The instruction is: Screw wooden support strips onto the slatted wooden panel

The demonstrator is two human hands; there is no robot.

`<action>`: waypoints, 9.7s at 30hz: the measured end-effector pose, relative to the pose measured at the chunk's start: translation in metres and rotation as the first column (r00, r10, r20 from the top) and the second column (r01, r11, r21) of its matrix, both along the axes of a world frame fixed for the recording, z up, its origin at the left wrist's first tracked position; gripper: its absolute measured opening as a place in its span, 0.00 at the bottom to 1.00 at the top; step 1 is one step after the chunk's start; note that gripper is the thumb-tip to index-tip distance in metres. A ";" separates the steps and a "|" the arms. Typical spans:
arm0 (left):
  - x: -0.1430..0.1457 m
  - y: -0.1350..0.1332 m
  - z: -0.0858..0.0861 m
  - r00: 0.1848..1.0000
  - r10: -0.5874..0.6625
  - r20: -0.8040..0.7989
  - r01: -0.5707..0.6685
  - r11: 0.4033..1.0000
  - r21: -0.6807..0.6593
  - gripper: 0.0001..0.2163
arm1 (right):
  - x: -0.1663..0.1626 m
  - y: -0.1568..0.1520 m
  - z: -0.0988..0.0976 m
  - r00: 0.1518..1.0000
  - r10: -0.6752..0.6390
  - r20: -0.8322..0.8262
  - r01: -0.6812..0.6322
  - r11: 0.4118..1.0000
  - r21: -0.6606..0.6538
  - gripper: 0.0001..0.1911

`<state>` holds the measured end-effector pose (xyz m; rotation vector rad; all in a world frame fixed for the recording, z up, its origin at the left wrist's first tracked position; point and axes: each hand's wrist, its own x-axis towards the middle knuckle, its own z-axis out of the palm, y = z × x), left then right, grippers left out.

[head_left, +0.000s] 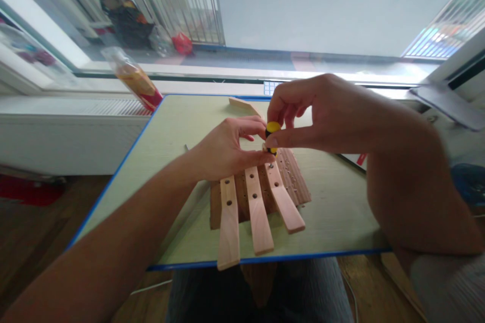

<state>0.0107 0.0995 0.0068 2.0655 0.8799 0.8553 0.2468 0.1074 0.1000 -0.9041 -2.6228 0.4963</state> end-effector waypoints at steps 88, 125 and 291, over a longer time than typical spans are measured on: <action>-0.004 0.001 -0.001 0.997 -0.074 0.030 0.073 0.996 0.050 0.10 | 0.005 0.006 0.000 0.990 0.136 -0.038 -0.137 0.990 -0.039 0.08; -0.003 0.000 0.000 0.999 0.005 -0.034 -0.004 1.000 0.023 0.11 | 0.000 0.004 0.000 0.987 0.149 -0.065 -0.152 0.988 -0.035 0.10; -0.004 0.004 -0.009 0.999 0.019 0.037 -0.020 0.999 0.039 0.12 | 0.003 0.007 -0.002 0.991 0.133 -0.029 -0.128 0.983 0.131 0.07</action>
